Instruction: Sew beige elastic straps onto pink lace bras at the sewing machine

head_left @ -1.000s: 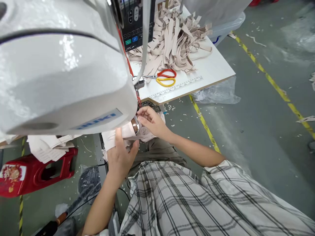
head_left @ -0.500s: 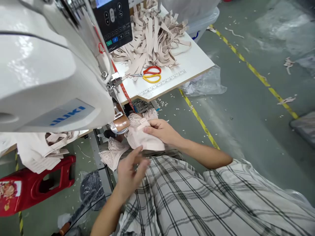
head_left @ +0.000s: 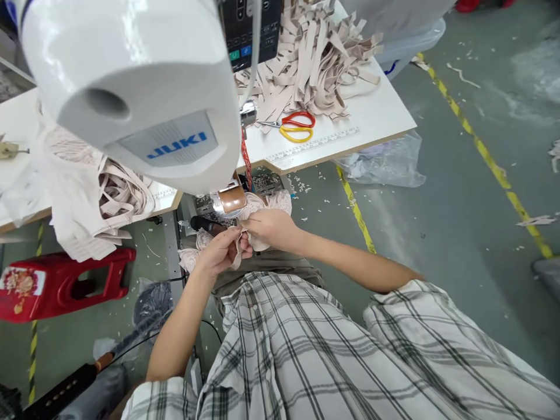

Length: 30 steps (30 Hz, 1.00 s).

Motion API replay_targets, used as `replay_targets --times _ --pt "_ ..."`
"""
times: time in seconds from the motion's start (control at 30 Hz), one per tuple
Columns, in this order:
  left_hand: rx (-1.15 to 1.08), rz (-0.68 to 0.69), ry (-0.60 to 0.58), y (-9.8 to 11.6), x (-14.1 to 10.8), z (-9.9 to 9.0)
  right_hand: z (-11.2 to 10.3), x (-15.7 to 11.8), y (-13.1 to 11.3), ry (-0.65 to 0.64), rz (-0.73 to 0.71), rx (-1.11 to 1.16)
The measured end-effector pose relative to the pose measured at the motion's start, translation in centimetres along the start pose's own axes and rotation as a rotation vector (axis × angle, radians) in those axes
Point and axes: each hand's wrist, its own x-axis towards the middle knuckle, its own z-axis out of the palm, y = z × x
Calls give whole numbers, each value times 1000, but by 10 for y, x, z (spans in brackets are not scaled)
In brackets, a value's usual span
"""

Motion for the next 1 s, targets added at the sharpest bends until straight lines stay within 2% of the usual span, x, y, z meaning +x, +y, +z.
replay_targets --times 0.07,0.17,0.3,0.47,0.63,0.9,1.0 --pt "-130 77 29 -2 -4 3 0 -5 1 159 47 100" --pt "90 232 170 1 -15 10 -5 -11 -6 340 222 279" --pt "441 329 279 8 -23 16 -5 -11 -17 263 301 378" --pt "594 381 376 10 -22 19 2 -9 -20 304 230 206" --pt "591 349 403 8 -20 20 11 -13 -14 292 226 111" --pt "519 336 394 10 -10 22 30 -14 -10 345 262 253" --pt "513 293 411 10 -4 14 23 -15 -1 222 181 286"
